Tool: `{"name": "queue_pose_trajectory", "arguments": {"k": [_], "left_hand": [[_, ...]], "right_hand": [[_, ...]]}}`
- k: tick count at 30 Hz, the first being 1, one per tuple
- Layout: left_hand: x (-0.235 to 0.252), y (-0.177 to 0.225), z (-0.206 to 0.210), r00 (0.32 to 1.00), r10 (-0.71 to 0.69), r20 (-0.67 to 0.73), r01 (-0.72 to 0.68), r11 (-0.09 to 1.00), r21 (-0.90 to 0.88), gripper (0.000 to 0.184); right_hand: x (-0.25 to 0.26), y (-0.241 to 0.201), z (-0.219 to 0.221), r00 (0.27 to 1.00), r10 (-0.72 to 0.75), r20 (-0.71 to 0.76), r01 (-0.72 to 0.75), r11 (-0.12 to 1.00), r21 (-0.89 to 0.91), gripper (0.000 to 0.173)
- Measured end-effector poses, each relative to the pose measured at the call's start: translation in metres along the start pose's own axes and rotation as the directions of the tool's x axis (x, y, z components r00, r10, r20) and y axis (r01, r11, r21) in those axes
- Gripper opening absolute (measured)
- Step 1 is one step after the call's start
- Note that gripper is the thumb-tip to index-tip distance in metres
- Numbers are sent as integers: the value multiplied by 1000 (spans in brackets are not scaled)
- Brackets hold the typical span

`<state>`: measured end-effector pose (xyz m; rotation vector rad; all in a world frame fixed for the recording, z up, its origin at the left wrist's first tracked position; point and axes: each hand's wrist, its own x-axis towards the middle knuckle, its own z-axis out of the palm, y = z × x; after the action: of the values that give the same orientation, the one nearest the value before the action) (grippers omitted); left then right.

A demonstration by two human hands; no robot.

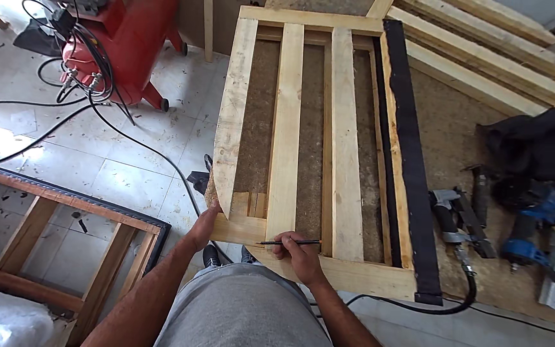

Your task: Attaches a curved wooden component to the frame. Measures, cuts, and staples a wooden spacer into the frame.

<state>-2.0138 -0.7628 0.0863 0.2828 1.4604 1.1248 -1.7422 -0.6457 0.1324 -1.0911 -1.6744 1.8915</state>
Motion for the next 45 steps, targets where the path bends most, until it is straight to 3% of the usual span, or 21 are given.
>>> {"name": "queue_pose_trajectory", "arguments": {"k": [25,29,35,45], "left_hand": [[1,-2,-1,1000,-3,7,3,1000,-1,77],[0,0,1,1000,-4,-19,4,1000,-2,73],[3,-1,3,999,23,-48,-22,999,26,48],[3,-2,3,998,45,-43,-43,999,27,42]], "right_hand": [[1,-7,6,999,25,-26,-26,999,-29,35],[4,-22,28,999,-35,17,38,976,-213,32],[25,-24,65,951,-257,172,309,801,-513,32],[39,-19,83,931,-255,260,363,691,-625,34]]}}
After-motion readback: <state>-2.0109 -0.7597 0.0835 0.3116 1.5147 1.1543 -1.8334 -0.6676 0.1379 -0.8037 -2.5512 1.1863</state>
